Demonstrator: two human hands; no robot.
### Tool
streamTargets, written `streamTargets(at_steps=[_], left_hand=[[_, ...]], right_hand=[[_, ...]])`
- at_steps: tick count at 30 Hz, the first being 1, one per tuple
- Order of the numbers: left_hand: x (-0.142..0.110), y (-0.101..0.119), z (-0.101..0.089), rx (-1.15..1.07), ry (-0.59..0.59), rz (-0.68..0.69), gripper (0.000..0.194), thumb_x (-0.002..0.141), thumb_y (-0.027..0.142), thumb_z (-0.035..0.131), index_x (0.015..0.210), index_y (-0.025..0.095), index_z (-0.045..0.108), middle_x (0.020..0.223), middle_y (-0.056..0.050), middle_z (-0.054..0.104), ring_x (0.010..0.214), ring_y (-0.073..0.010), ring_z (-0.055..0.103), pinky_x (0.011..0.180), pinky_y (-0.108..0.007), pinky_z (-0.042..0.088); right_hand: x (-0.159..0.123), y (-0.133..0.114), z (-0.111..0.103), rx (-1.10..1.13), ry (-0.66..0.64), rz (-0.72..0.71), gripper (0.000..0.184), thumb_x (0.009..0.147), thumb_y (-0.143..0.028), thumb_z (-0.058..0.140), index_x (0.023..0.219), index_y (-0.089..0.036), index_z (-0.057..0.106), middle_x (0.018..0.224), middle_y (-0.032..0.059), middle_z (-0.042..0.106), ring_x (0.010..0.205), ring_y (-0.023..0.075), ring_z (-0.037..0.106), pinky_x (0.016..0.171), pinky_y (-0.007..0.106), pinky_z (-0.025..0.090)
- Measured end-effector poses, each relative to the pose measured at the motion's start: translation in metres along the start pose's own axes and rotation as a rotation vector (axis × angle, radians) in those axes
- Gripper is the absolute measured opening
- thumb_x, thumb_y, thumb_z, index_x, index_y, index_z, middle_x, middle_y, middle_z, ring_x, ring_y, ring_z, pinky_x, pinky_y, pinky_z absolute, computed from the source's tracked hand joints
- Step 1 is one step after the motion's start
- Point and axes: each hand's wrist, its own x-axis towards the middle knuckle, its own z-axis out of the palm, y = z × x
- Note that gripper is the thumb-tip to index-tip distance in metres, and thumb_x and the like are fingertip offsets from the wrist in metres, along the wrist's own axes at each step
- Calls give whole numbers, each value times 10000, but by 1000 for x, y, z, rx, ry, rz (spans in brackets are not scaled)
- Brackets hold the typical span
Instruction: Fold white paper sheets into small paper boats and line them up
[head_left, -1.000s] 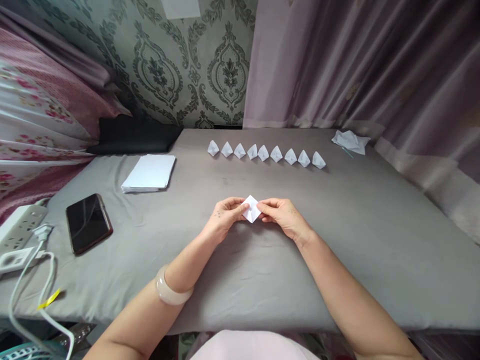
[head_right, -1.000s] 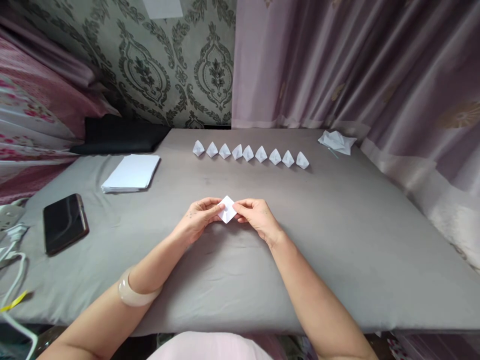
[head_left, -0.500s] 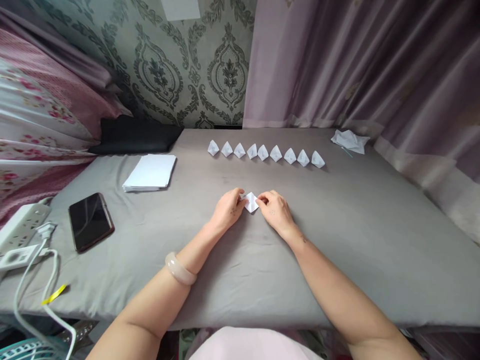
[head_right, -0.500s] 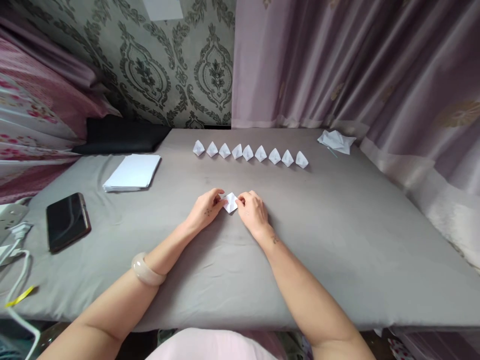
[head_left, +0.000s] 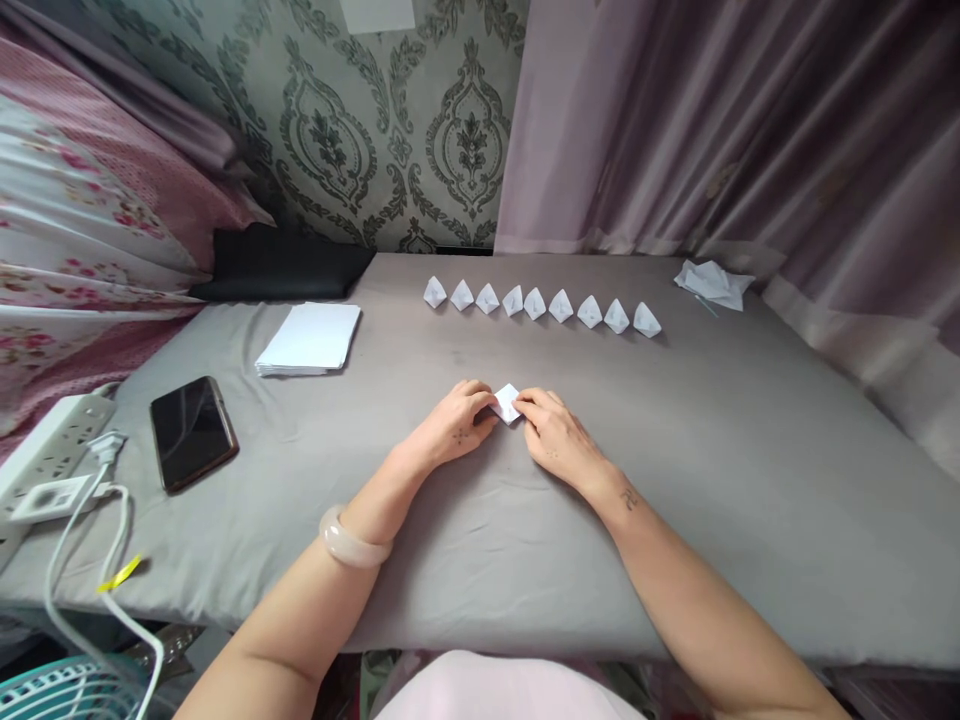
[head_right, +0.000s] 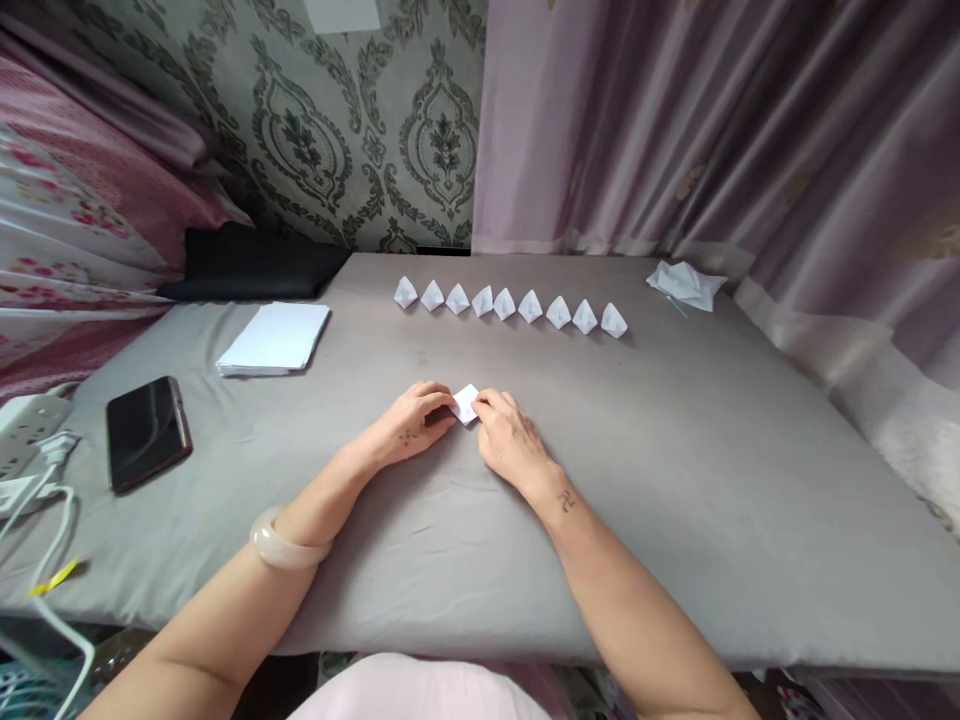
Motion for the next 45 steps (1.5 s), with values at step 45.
streamTargets(at_steps=[45], left_hand=[[10,-1,6,-78,107,-362,159,864,263,574,802,173,689,900,-65,620,768,-163,579,722,-283,482]], right_hand=[[11,7,13,53,178,233,205,914,-234,520,862,-184,712,990,81,650,942,216,582,869,334,466]])
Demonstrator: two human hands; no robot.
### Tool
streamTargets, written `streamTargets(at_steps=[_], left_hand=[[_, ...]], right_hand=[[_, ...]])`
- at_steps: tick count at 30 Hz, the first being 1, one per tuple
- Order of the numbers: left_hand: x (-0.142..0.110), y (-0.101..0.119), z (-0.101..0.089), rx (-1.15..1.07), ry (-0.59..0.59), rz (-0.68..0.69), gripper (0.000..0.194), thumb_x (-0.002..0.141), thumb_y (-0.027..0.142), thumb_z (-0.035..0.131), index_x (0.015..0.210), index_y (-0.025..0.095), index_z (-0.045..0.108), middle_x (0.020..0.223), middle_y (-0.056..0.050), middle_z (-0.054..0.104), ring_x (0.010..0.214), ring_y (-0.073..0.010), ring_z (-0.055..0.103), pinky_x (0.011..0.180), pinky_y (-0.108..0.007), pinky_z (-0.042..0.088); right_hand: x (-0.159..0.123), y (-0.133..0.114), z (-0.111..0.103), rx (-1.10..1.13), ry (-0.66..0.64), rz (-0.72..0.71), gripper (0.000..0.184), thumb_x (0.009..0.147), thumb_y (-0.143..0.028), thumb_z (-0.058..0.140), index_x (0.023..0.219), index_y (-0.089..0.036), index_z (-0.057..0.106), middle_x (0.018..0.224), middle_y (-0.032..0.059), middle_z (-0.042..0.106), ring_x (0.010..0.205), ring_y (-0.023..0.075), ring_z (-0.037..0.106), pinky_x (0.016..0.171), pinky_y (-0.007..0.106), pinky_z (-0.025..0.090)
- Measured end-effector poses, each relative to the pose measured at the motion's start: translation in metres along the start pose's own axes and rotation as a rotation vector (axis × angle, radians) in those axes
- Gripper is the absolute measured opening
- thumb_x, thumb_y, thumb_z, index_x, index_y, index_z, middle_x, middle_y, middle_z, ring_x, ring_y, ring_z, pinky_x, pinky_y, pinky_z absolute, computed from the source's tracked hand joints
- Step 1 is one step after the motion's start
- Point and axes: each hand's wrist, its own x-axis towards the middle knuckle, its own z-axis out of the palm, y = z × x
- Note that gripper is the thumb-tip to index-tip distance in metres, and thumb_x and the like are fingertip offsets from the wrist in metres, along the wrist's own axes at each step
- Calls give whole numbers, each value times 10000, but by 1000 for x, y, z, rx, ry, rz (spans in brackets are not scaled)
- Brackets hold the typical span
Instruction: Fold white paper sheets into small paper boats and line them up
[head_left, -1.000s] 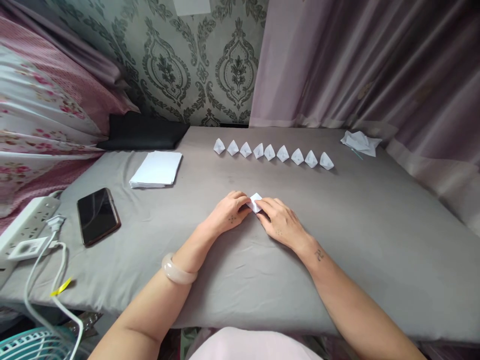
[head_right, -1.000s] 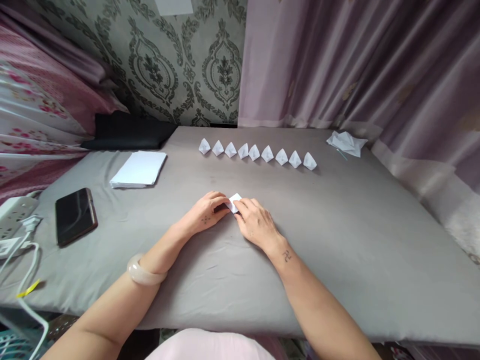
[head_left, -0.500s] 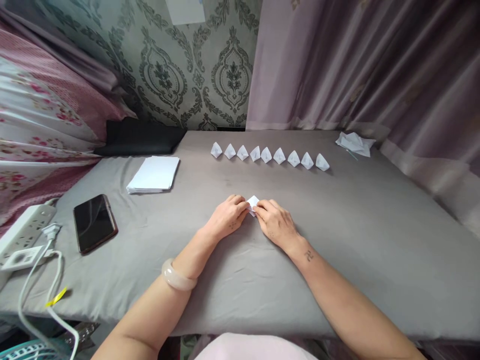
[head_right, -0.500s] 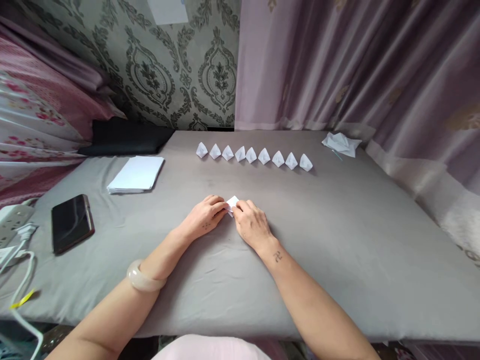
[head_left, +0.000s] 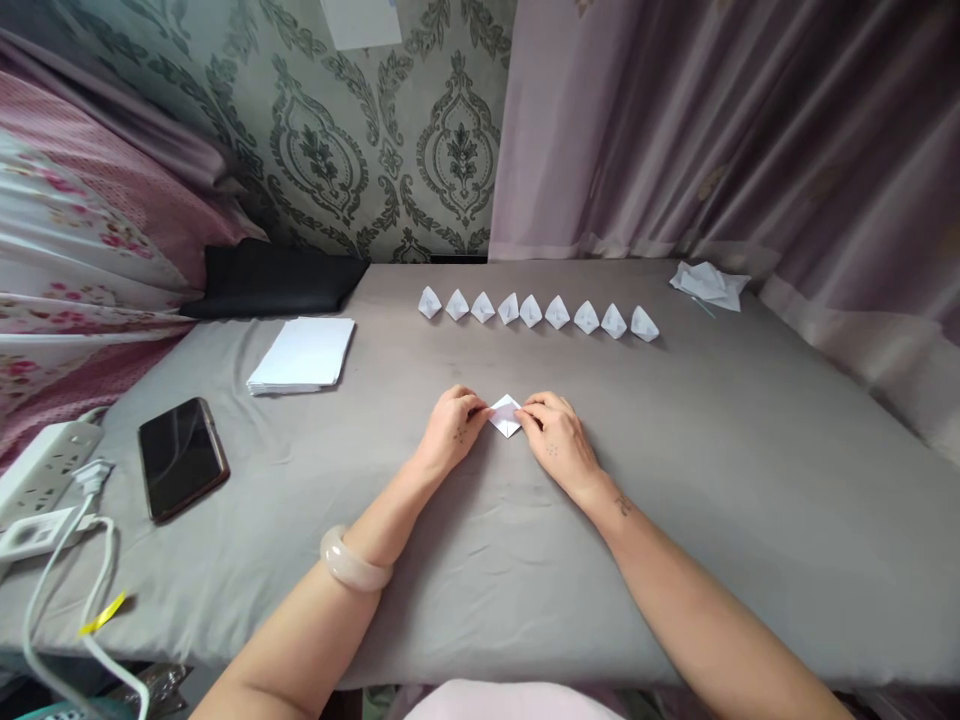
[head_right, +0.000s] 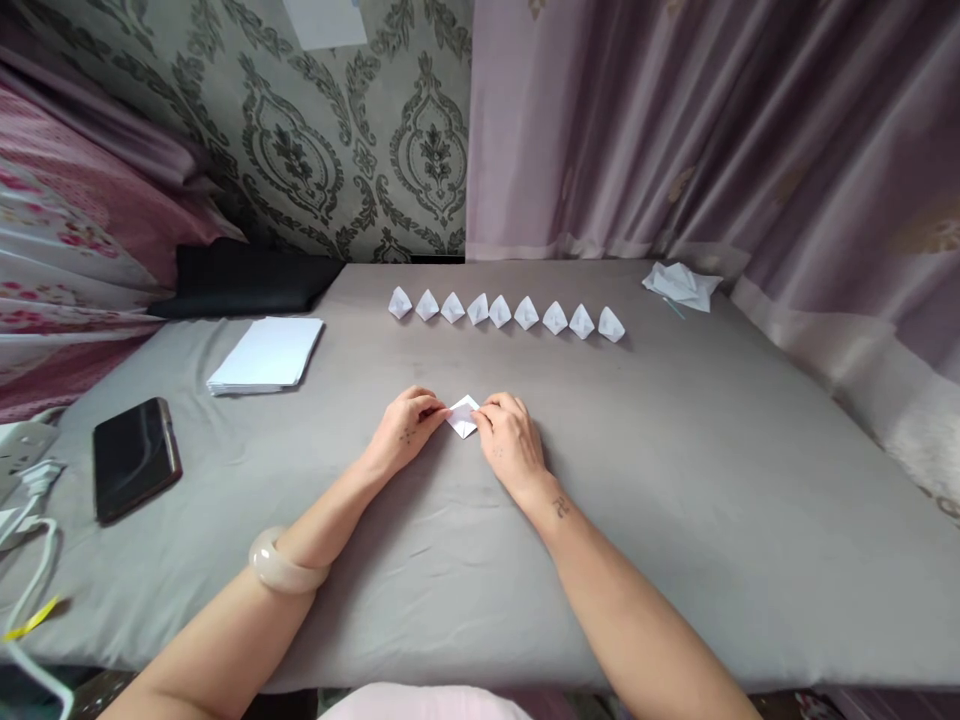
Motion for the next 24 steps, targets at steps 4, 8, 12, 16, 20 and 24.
streamTargets(at_steps=[4,8,12,16,20,24], left_hand=[[1,3,1,-8,4,-50,150,861,236,559,820,165,685,916,-78,610,781,-167,571,745,-300,482],[1,5,2,5,5,-65,142,856,216,548,818,160,673,931,-90,593,814,-180,562,760,-315,480],[1,8,1,-2,-2,-94,124,845,215,557,807,163,663,934,-87,582,812,-179,556,757,-316,476],[2,10,-1,-2,-16,-123,110,833,213,565,791,170,657,928,-73,575,794,-168,553,759,-310,470],[3,11,0,-11,-12,-145,107,826,220,571,785,170,657,929,-67,574,785,-160,552,756,-302,468],[3,11,1,-5,9,-146,137,837,250,572,781,175,671,898,-65,580,772,-159,553,743,-299,468]], right_hand=[[3,1,2,71,15,78,191,896,-238,539,854,-179,716,1013,95,633,948,214,599,892,339,465],[5,2,2,109,20,136,182,880,-250,554,807,-174,704,1061,109,612,912,206,616,884,343,471],[7,3,1,116,23,162,177,868,-248,558,767,-170,681,1067,117,596,909,211,620,886,352,472],[8,3,2,105,28,186,160,843,-244,585,723,-168,658,1051,118,582,939,224,615,907,369,464],[10,2,3,104,25,209,139,813,-238,615,695,-173,648,1046,107,574,930,218,615,905,366,467],[11,7,5,126,26,184,159,821,-258,605,693,-176,653,1038,101,570,933,213,613,901,364,467]])
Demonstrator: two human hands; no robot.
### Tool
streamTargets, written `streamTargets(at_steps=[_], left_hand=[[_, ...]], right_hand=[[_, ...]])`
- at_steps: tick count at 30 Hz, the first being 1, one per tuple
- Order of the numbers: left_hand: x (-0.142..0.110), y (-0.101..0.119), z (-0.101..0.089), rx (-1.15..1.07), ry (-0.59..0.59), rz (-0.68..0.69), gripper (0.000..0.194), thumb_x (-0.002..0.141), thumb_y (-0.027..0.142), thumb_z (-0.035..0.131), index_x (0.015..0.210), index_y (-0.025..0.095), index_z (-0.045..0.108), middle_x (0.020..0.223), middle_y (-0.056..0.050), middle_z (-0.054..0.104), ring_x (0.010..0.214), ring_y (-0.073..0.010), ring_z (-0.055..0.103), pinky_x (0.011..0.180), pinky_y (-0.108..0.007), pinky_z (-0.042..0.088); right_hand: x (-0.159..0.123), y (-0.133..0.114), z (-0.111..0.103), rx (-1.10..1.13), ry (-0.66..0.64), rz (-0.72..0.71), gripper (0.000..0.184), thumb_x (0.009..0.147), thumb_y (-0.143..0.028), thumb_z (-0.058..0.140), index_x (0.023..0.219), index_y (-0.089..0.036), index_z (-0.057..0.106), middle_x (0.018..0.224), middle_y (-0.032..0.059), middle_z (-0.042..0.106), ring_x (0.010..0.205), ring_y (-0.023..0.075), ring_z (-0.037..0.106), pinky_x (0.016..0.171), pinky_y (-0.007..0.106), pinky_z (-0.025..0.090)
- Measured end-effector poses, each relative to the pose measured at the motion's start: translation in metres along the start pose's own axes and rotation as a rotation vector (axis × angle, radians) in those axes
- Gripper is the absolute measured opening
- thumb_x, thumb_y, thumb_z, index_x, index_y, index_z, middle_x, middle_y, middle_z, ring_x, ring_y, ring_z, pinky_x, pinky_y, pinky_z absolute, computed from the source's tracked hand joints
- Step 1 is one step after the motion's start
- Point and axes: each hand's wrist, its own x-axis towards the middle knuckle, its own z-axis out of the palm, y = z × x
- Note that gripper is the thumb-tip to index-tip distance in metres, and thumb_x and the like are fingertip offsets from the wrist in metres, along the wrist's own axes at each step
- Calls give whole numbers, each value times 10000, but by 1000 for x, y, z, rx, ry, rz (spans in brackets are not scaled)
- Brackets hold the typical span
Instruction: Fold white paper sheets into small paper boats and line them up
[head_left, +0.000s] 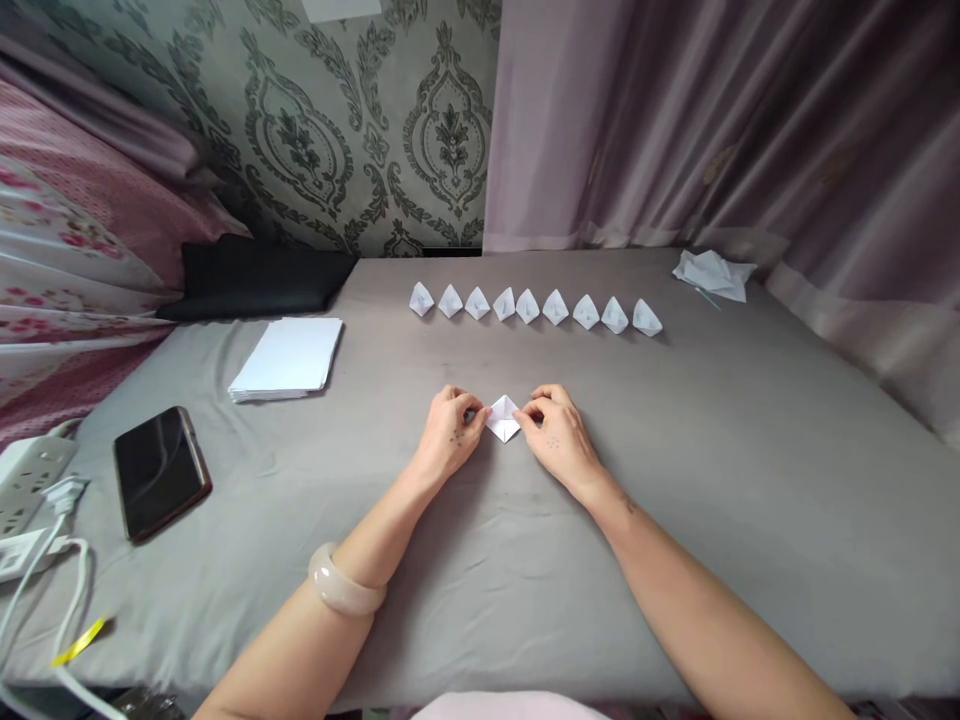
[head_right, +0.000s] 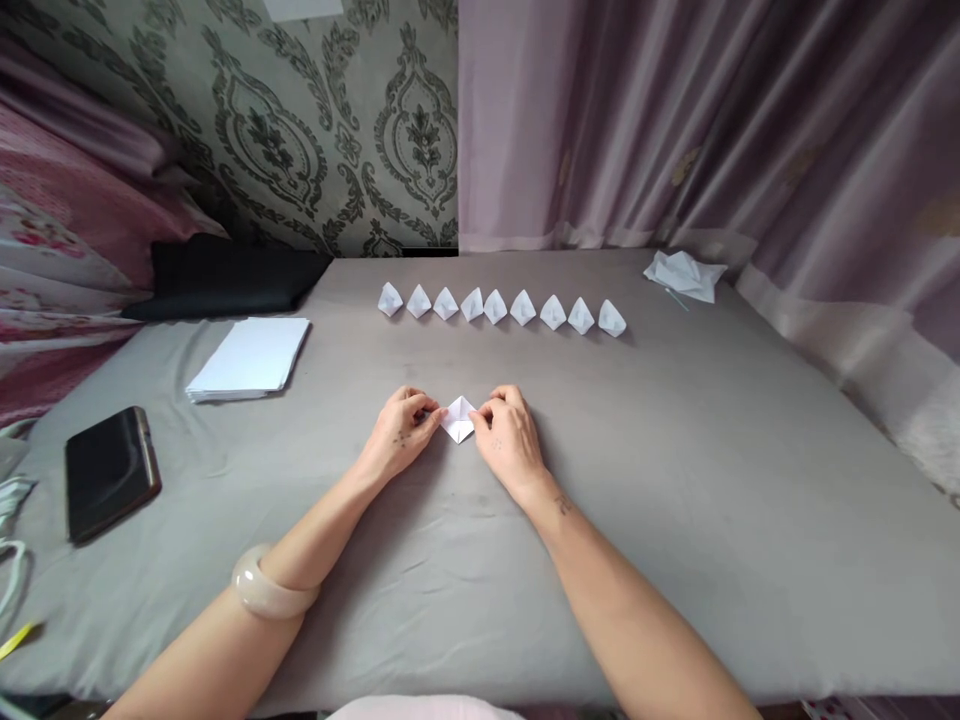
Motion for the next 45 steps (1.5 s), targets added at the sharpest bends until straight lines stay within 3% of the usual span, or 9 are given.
streamTargets(at_steps=[4,10,24,31,40,45], left_hand=[[0,1,-4,-10,-23,16,146,834,253,576,780,186,694,878,-61,582,742,-154,551,704,-289,465],[-1,0,-13,-49,-78,34,97,791,229,614,762,206,703,897,-36,594,716,-137,549,685,-268,452],[-3,1,-11,-14,-73,37,150,829,269,590,780,191,708,930,-60,600,757,-154,565,698,-281,457],[-3,2,-7,15,-38,66,177,846,238,551,789,179,709,936,-84,610,807,-178,584,754,-307,485],[-2,3,-2,18,-30,32,146,840,215,548,775,163,668,942,-89,570,848,-192,554,786,-337,477],[-2,-1,1,12,-20,55,135,843,220,546,745,162,618,946,-88,551,889,-204,518,794,-348,465]], right_hand=[[-1,9,-5,66,-43,-59,123,831,-266,592,781,-193,677,1062,86,563,896,179,612,832,324,491],[-1,14,-18,107,-142,-83,98,810,-220,588,766,-210,675,1090,41,587,598,76,539,707,277,498],[-1,12,-19,61,-137,-130,159,855,-200,528,751,-194,648,1073,55,602,779,133,600,781,291,477],[-1,12,-12,114,-93,-87,142,857,-261,541,795,-201,653,1036,54,578,740,123,590,724,277,489],[1,12,-3,40,-52,-57,156,843,-265,547,762,-196,661,1037,79,560,913,181,605,864,339,481],[2,11,-2,42,-44,-43,179,844,-281,551,724,-192,650,1050,85,567,911,182,615,891,351,480]])
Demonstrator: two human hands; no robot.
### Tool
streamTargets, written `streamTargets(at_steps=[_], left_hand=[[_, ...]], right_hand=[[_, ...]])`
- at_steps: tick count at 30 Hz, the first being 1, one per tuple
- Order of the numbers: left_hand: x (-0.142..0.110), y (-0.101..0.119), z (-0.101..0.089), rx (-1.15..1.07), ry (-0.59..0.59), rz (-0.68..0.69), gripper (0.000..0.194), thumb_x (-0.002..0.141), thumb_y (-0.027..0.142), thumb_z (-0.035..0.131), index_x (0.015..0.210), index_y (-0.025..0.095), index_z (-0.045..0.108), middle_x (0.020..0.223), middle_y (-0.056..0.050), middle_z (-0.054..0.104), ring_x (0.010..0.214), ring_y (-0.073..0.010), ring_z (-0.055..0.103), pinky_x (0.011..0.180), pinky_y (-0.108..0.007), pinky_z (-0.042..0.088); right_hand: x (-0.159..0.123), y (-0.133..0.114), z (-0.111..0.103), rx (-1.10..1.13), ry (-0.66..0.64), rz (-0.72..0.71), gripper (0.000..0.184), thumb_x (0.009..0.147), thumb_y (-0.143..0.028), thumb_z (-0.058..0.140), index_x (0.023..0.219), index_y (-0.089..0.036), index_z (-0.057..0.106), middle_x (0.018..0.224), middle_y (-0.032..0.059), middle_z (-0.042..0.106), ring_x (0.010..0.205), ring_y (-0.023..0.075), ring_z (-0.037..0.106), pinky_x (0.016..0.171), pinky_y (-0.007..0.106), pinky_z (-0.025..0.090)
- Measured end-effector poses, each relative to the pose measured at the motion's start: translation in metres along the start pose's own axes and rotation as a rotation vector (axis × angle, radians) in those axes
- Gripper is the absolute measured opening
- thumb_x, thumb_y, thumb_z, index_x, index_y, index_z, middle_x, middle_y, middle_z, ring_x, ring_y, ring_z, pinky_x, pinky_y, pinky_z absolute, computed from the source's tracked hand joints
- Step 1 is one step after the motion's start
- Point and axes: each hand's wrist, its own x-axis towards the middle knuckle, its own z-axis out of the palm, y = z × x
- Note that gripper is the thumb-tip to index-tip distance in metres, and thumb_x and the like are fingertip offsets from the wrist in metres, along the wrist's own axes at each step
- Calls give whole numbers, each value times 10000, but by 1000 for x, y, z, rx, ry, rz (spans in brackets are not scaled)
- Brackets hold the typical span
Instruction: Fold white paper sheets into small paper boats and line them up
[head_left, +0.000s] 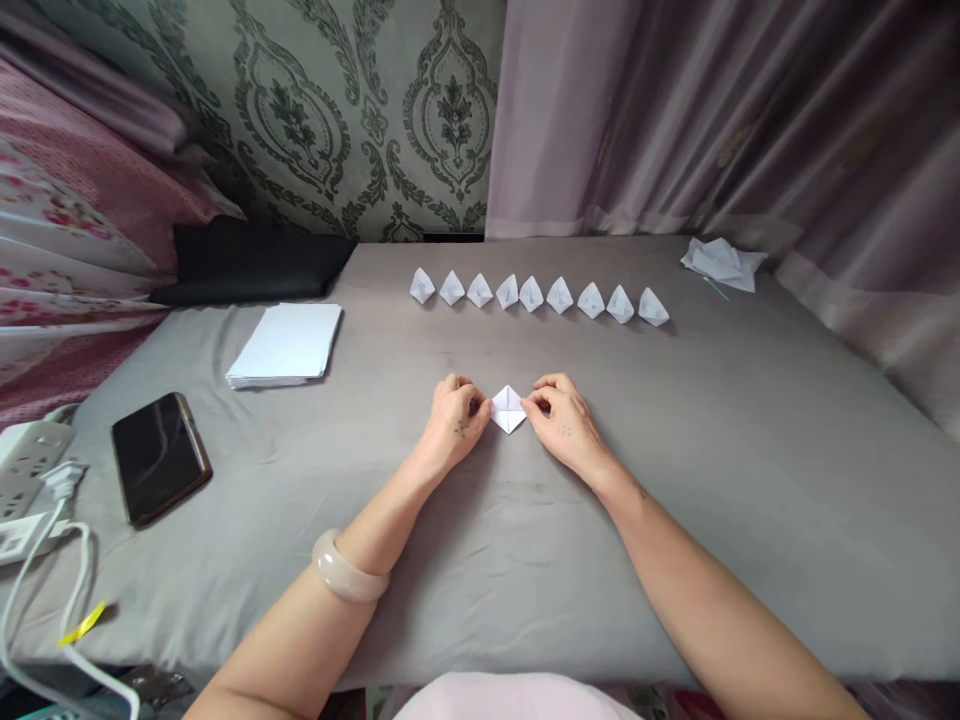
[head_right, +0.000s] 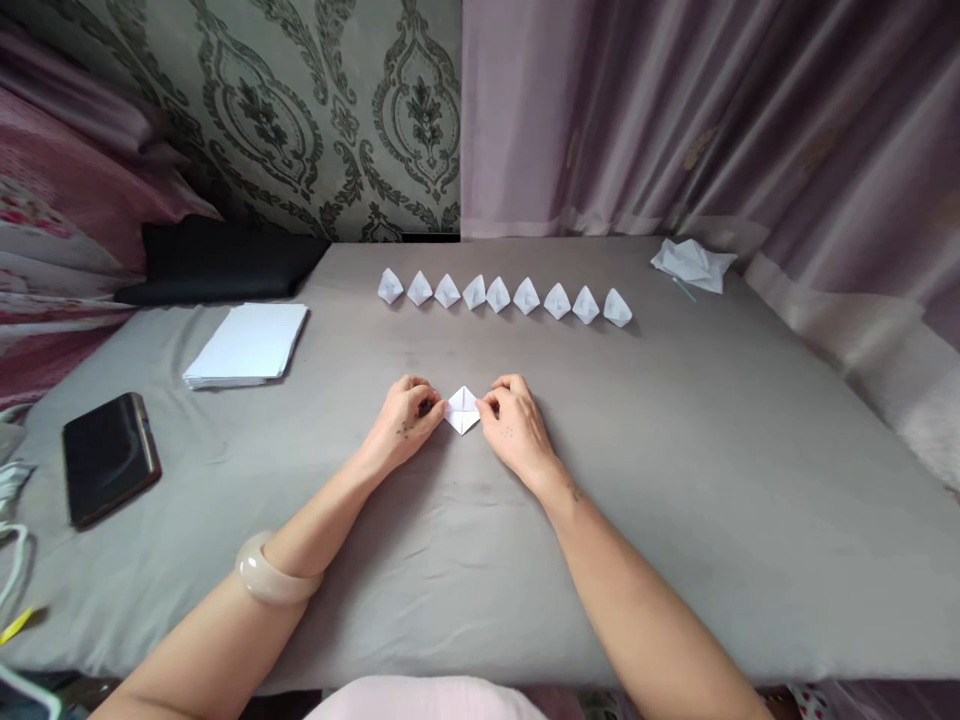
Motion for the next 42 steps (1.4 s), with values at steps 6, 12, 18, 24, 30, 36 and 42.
streamTargets(at_steps=[6,12,18,24,30,36,42], left_hand=[[-2,-9,6,40,28,48,144,861,255,547,746,174,580,980,-89,544,931,-224,478,812,-362,446],[-3,-8,2,107,11,52,49,874,235,530,874,193,555,988,-86,547,905,-232,458,840,-377,418],[0,-8,1,187,-69,147,230,914,193,443,1067,261,601,1072,-69,587,956,-239,462,833,-370,369],[0,-7,1,331,-74,271,316,942,192,390,1013,277,685,1014,-70,636,930,-237,479,759,-357,327],[-3,-4,-1,336,-65,172,281,932,231,415,1076,282,650,1026,-73,616,935,-241,480,777,-361,333],[-3,-5,-8,140,-55,-98,239,846,270,543,1074,246,610,1004,-60,603,966,-244,494,856,-381,364],[-1,-4,-11,38,-34,-169,221,805,194,521,968,231,665,975,-51,610,969,-220,520,900,-368,376]], right_hand=[[1,0,1,-4,2,0,172,833,-286,571,705,-192,638,1053,84,570,883,180,617,885,357,486],[2,4,-3,-50,-21,5,139,820,-282,603,717,-189,612,1027,81,545,853,180,601,855,351,483],[5,12,-14,-23,-45,30,119,773,-302,642,725,-195,621,960,49,553,758,147,577,764,312,488],[5,9,-19,149,52,87,181,842,-245,520,917,-195,677,898,37,664,774,157,616,755,303,490],[-13,-21,-6,-120,-110,-299,341,921,-117,382,1133,-197,638,1086,83,632,1019,198,550,881,316,455],[-23,-38,-7,-412,-198,-283,295,952,-242,432,1191,-219,604,1091,92,595,967,226,513,752,321,464],[-23,-42,-7,-481,-190,-282,274,952,-260,446,1163,-217,615,1082,96,595,956,233,510,702,326,446]])
